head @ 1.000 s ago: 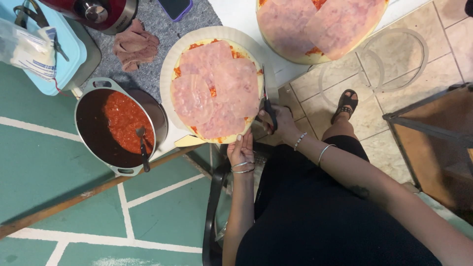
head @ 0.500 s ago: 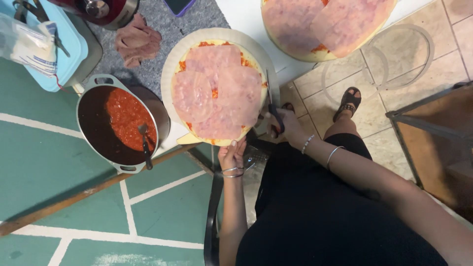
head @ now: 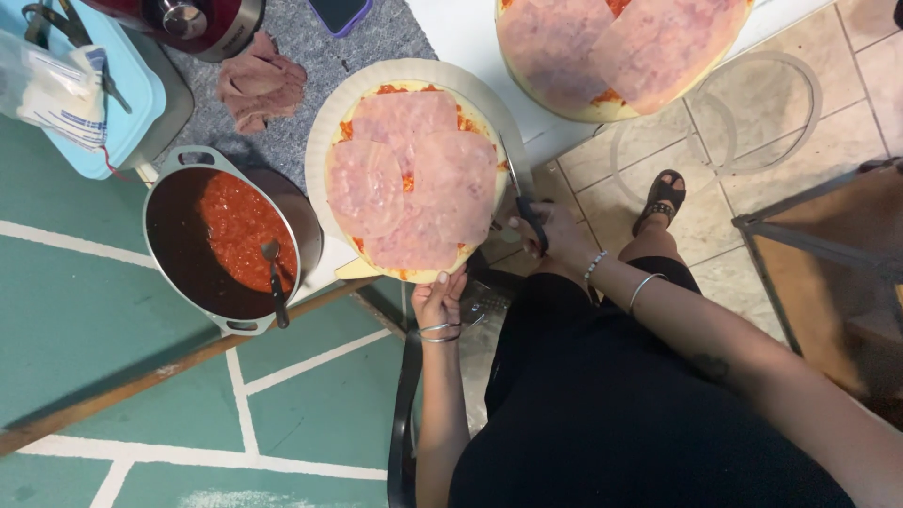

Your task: The person uses a pair of scissors to trim the excess dough from the edges of several pizza bases placed on a table. The pizzas are topped with tomato sauce and slices of ham. The person works systematically, cutting around the circumference of each pizza base to create a neat edge.

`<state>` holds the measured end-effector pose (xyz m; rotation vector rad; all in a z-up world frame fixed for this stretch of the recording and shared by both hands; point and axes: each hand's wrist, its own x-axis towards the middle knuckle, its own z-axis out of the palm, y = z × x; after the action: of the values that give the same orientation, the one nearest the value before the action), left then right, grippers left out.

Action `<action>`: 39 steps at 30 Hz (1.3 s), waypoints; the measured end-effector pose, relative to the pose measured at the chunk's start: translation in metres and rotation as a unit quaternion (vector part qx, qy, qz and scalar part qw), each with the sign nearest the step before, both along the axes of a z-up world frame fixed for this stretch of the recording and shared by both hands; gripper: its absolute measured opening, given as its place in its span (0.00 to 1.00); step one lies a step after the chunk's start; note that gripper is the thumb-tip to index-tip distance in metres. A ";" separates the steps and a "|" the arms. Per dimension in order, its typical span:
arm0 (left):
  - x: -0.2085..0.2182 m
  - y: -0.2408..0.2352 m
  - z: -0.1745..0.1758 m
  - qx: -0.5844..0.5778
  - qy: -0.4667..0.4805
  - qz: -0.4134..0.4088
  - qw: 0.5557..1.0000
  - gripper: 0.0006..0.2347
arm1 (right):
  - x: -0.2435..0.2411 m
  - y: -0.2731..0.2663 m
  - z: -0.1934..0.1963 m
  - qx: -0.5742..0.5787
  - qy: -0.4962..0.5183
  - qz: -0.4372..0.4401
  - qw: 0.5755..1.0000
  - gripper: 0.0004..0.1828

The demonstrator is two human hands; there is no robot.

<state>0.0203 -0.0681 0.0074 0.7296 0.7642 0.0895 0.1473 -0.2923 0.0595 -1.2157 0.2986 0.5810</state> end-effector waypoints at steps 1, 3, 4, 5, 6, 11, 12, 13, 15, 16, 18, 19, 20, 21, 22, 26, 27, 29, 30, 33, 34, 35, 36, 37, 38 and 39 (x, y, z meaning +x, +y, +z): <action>-0.005 0.004 -0.010 0.000 0.001 -0.001 1.000 0.11 | -0.001 -0.003 -0.007 0.000 0.001 -0.001 1.000 0.17; -0.014 0.012 -0.029 0.010 -0.002 -0.008 1.000 0.13 | -0.003 -0.008 -0.021 0.006 0.003 0.015 1.000 0.12; -0.011 0.011 -0.020 0.010 -0.002 -0.008 1.000 0.13 | -0.005 -0.012 -0.018 0.007 0.004 0.016 1.000 0.12; -0.008 0.011 -0.009 0.008 -0.005 -0.009 1.000 0.13 | -0.007 -0.014 -0.014 -0.002 0.017 0.019 1.000 0.10; -0.006 0.012 0.001 0.005 -0.008 -0.011 1.000 0.13 | -0.010 -0.017 -0.010 -0.011 0.031 0.022 0.999 0.07; -0.011 0.013 -0.004 0.034 0.009 -0.050 0.998 0.14 | -0.030 -0.023 -0.012 -0.001 0.037 0.007 0.999 0.09; -0.012 0.012 -0.005 0.042 0.018 -0.064 0.997 0.14 | -0.035 -0.023 -0.017 0.013 0.038 -0.006 0.999 0.12; -0.010 0.010 -0.007 0.041 0.017 -0.064 0.997 0.14 | -0.032 -0.022 -0.015 0.013 0.037 -0.006 0.999 0.12; -0.009 0.007 -0.009 0.031 0.014 -0.058 0.998 0.14 | -0.027 -0.020 -0.011 0.005 -0.007 0.004 1.000 0.14; -0.009 0.005 -0.005 0.030 0.015 -0.059 0.998 0.14 | -0.027 -0.019 -0.014 0.004 -0.006 0.003 1.000 0.14; -0.004 0.002 0.003 0.032 0.014 -0.055 0.998 0.13 | -0.022 -0.019 -0.020 -0.050 -0.121 0.051 0.990 0.20; -0.003 0.001 0.004 0.031 0.013 -0.056 0.998 0.13 | -0.019 -0.015 -0.017 -0.050 -0.121 0.050 0.990 0.20; -0.002 0.000 0.005 0.028 0.014 -0.054 0.998 0.13 | -0.016 -0.011 -0.013 0.016 -0.035 -0.019 0.999 0.14; -0.001 -0.001 0.006 0.025 0.014 -0.051 0.998 0.13 | -0.013 -0.007 -0.010 0.083 0.051 -0.086 0.992 0.13; -0.001 -0.001 0.008 0.025 0.013 -0.051 0.998 0.13 | -0.014 -0.009 -0.012 0.083 0.050 -0.086 0.992 0.13; -0.002 0.002 0.004 0.023 0.013 -0.053 0.998 0.15 | -0.005 -0.016 0.002 0.012 0.009 -0.028 1.000 0.20; -0.003 0.003 0.000 0.023 0.013 -0.053 0.998 0.15 | -0.002 -0.018 0.011 0.007 0.009 -0.015 1.000 0.21; -0.005 0.005 -0.006 0.022 0.011 -0.055 0.998 0.15 | -0.007 -0.021 -0.001 -0.003 0.007 0.004 1.000 0.21; -0.005 0.006 -0.008 0.020 0.008 -0.056 0.998 0.15 | -0.009 -0.022 -0.008 -0.013 0.004 0.025 1.000 0.21; -0.006 0.005 0.005 0.021 0.009 -0.057 0.998 0.16 | -0.013 -0.021 -0.007 -0.019 0.016 0.037 0.999 0.20; -0.006 0.008 0.002 0.022 0.010 -0.058 0.998 0.16 | -0.012 -0.021 0.001 -0.018 0.017 0.037 0.999 0.20; -0.008 0.012 0.000 0.021 0.009 -0.061 0.998 0.16 | -0.013 -0.021 0.009 -0.005 0.029 0.018 0.999 0.18; -0.010 0.015 -0.003 0.020 0.008 -0.065 0.998 0.15 | -0.013 -0.021 0.018 0.007 0.040 -0.001 0.999 0.17; -0.010 0.015 -0.004 0.020 0.008 -0.065 0.998 0.15 | -0.016 -0.020 -0.001 0.007 0.041 -0.001 0.999 0.17; -0.010 0.016 -0.005 0.018 0.007 -0.068 0.998 0.16 | -0.019 -0.018 -0.019 0.026 0.056 -0.016 0.998 0.15; -0.011 0.017 -0.005 0.015 0.007 -0.070 0.997 0.16 | -0.023 -0.017 -0.037 0.045 0.071 -0.031 0.996 0.13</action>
<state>0.0095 -0.0514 0.0020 0.8108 0.7242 -0.0302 0.1244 -0.3095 0.0225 -1.0764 0.4235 0.6220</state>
